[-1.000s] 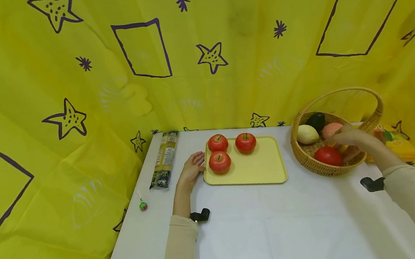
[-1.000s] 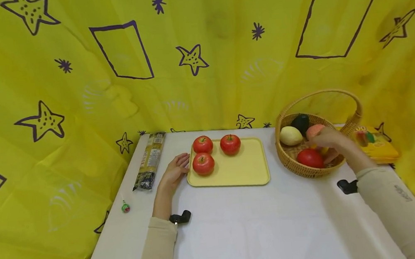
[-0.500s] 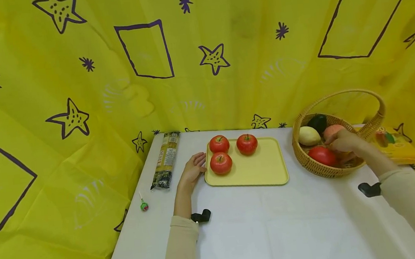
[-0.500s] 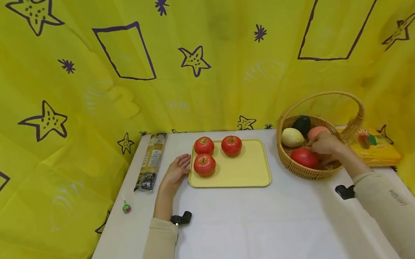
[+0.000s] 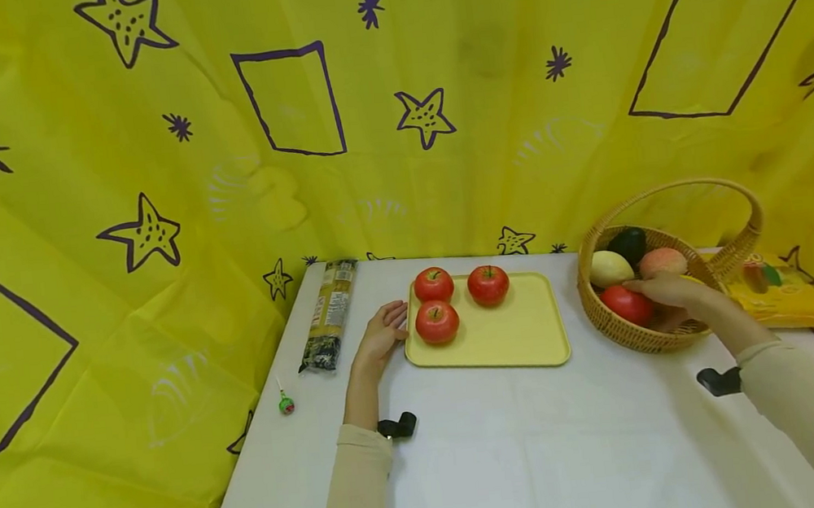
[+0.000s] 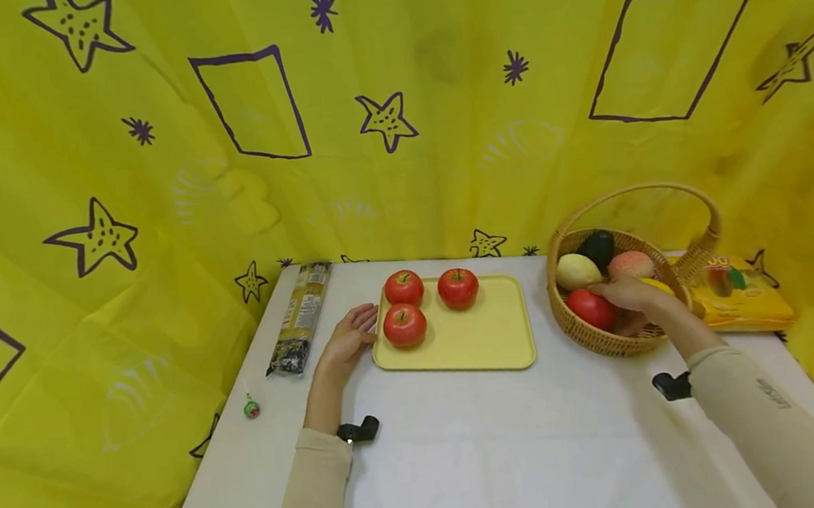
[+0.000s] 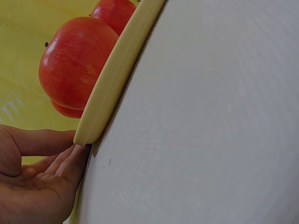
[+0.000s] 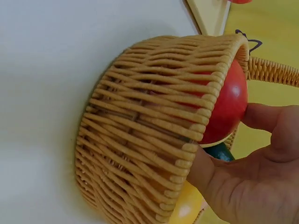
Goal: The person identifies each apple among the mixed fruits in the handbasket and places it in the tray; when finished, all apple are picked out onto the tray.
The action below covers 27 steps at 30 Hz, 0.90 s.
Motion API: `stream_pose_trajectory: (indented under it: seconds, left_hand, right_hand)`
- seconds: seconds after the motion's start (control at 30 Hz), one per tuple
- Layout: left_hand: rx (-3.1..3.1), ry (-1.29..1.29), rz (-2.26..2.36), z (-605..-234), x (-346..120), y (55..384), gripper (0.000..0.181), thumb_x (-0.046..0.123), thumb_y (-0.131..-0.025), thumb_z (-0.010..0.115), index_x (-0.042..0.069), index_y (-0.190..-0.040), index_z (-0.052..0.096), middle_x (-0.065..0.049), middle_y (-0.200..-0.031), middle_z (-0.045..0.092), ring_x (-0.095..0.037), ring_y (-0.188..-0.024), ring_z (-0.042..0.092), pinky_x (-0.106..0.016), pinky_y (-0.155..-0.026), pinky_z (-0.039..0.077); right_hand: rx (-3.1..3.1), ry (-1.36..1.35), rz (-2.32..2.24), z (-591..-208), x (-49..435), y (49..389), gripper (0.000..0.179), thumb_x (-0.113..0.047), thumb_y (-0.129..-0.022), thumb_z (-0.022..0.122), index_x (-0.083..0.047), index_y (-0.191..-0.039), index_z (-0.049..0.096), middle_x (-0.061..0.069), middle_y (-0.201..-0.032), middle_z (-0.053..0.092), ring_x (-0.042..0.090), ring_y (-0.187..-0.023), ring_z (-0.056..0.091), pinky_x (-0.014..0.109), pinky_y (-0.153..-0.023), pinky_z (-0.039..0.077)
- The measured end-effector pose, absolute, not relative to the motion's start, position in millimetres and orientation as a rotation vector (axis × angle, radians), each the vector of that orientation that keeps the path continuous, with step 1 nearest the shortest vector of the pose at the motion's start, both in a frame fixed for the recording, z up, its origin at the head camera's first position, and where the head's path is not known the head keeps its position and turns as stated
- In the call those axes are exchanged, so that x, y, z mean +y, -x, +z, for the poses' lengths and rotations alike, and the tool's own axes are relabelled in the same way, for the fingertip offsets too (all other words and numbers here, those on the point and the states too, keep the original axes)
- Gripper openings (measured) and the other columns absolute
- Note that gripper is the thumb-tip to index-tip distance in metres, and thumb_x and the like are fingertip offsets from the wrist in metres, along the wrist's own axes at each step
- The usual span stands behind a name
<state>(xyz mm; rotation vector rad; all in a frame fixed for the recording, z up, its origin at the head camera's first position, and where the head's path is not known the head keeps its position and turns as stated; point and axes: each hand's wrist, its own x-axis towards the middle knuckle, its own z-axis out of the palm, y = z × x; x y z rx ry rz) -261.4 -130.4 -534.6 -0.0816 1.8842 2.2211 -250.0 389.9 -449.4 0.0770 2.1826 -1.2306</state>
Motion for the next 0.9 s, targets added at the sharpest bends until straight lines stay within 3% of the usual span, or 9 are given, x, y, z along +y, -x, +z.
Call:
stream_pose_trajectory:
  seconds: [0.1, 0.3, 0.43, 0.57, 0.63, 0.7, 0.77, 0.9]
  left_hand:
    - [1.88, 0.096, 2.224, -535, -130, 261, 0.078, -0.031, -0.083, 0.047, -0.007, -0.156, 0.036, -0.026, -0.161, 0.039, -0.035, -0.152, 0.035, -0.044, -0.122, 0.036]
    - [1.889, 0.103, 2.216, -535, -129, 261, 0.077, -0.03, -0.083, 0.048, -0.005, -0.156, 0.038, -0.024, -0.161, 0.041, -0.033, -0.152, 0.037, -0.043, -0.121, 0.038]
    - [1.878, 0.115, 2.223, -537, -129, 262, 0.078, -0.03, -0.083, 0.048, -0.004, -0.156, 0.038, -0.023, -0.161, 0.041, -0.032, -0.152, 0.037, -0.042, -0.121, 0.038]
    - [1.873, 0.112, 2.22, -538, -129, 262, 0.078, -0.029, -0.083, 0.049, -0.005, -0.156, 0.037, -0.023, -0.162, 0.04, -0.033, -0.152, 0.037, -0.043, -0.121, 0.037]
    - [1.878, 0.103, 2.216, -538, -129, 262, 0.077, -0.029, -0.084, 0.049, -0.005, -0.156, 0.037, -0.023, -0.162, 0.04, -0.033, -0.152, 0.036, -0.043, -0.122, 0.037]
    - [1.879, 0.1, 2.214, -538, -129, 262, 0.077, -0.028, -0.084, 0.05, -0.005, -0.156, 0.037, -0.023, -0.162, 0.04, -0.032, -0.152, 0.036, -0.042, -0.122, 0.036]
    - [1.885, 0.095, 2.212, -538, -130, 262, 0.077, -0.028, -0.084, 0.05, -0.004, -0.156, 0.037, -0.023, -0.162, 0.04, -0.033, -0.152, 0.036, -0.043, -0.122, 0.036]
    - [1.89, 0.097, 2.209, -538, -130, 263, 0.076, -0.027, -0.085, 0.051, -0.004, -0.156, 0.038, -0.022, -0.162, 0.04, -0.032, -0.152, 0.036, -0.042, -0.122, 0.037]
  right_hand:
    - [2.133, -0.106, -1.315, -451, 387, 250, 0.089, -0.044, -0.107, 0.048, 0.025, -0.144, 0.006, 0.041, -0.133, 0.03, 0.044, -0.115, 0.054, 0.048, -0.085, 0.064]
    - [2.152, -0.118, -1.401, -442, 383, 247, 0.073, -0.025, -0.109, 0.051, 0.02, -0.148, 0.008, 0.04, -0.144, 0.022, 0.05, -0.126, 0.042, 0.05, -0.086, 0.063]
    - [2.126, -0.132, -1.462, -438, 385, 245, 0.088, -0.018, -0.107, 0.055, 0.015, -0.155, -0.011, 0.043, -0.157, -0.001, 0.058, -0.135, 0.03, 0.053, -0.086, 0.063]
    - [2.155, -0.159, -1.582, -440, 392, 246, 0.093, -0.014, -0.101, 0.065, 0.012, -0.155, -0.006, 0.04, -0.163, -0.012, 0.062, -0.14, 0.019, 0.059, -0.084, 0.062]
    - [2.188, -0.164, -1.616, -445, 398, 251, 0.094, -0.014, -0.097, 0.07, 0.01, -0.155, 0.0, 0.038, -0.166, -0.006, 0.061, -0.137, 0.026, 0.06, -0.082, 0.062]
    - [2.197, -0.169, -1.632, -451, 405, 257, 0.098, -0.016, -0.095, 0.073, 0.005, -0.159, 0.003, 0.037, -0.166, -0.001, 0.058, -0.128, 0.042, 0.061, -0.082, 0.061]
    - [2.194, -0.148, -1.622, -456, 412, 263, 0.107, -0.021, -0.094, 0.075, 0.004, -0.162, -0.003, 0.038, -0.165, -0.001, 0.053, -0.118, 0.055, 0.061, -0.084, 0.061]
    - [2.184, -0.156, -1.625, -456, 416, 268, 0.113, -0.024, -0.092, 0.078, 0.001, -0.164, -0.005, 0.037, -0.166, -0.002, 0.04, -0.107, 0.062, 0.059, -0.086, 0.061]
